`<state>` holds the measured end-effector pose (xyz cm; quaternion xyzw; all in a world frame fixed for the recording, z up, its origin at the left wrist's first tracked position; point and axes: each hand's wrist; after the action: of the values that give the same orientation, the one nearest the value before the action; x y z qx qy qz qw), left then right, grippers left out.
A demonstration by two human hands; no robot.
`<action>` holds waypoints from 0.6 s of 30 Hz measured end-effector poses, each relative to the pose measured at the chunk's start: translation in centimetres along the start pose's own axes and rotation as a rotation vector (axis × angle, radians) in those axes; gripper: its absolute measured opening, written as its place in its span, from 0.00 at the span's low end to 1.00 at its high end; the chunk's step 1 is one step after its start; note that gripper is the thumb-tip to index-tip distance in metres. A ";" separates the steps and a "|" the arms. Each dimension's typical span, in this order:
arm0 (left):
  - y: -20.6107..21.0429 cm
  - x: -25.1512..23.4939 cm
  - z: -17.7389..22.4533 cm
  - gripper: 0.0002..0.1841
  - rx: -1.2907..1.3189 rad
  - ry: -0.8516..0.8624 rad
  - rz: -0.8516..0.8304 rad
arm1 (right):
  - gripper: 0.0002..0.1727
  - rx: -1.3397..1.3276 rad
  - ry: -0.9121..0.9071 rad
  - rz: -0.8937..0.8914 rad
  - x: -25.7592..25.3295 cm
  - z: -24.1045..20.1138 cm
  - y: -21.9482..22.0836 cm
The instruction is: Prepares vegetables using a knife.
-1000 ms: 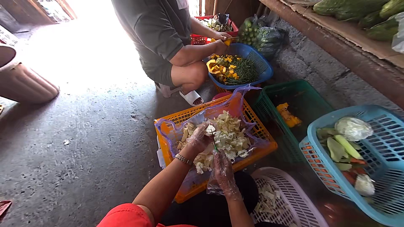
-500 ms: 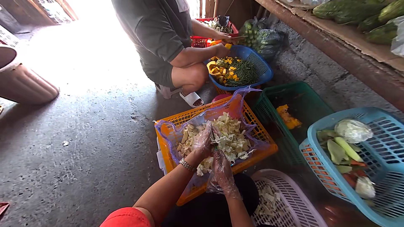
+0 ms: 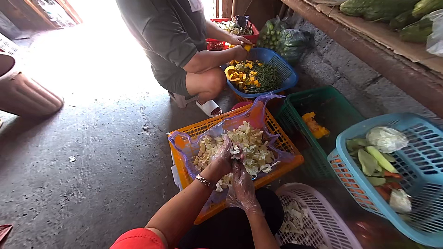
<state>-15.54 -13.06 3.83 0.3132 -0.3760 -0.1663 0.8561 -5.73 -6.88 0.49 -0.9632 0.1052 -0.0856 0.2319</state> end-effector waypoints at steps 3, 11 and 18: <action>0.3 -0.3 -0.7 0.30 -0.106 0.103 0.089 | 0.25 0.009 0.018 -0.018 -0.1 -0.1 -0.1; 0.1 -0.4 -0.6 0.33 -0.027 0.106 0.006 | 0.26 0.027 0.103 -0.074 -0.2 -1.0 -0.8; -2.0 -0.2 0.1 0.37 -0.272 0.161 -0.049 | 0.27 -0.036 0.147 -0.150 -0.6 -0.6 -0.7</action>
<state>-15.86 -14.43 2.44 0.2159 -0.2724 -0.2108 0.9136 -6.29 -6.41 1.28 -0.9636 0.0508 -0.1711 0.1990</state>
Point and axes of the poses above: each hand's wrist, its own x-axis away from the middle knuckle, its own y-axis out of the palm, z = x × y, and after that the axes turned 5 degrees about -z, right-handed
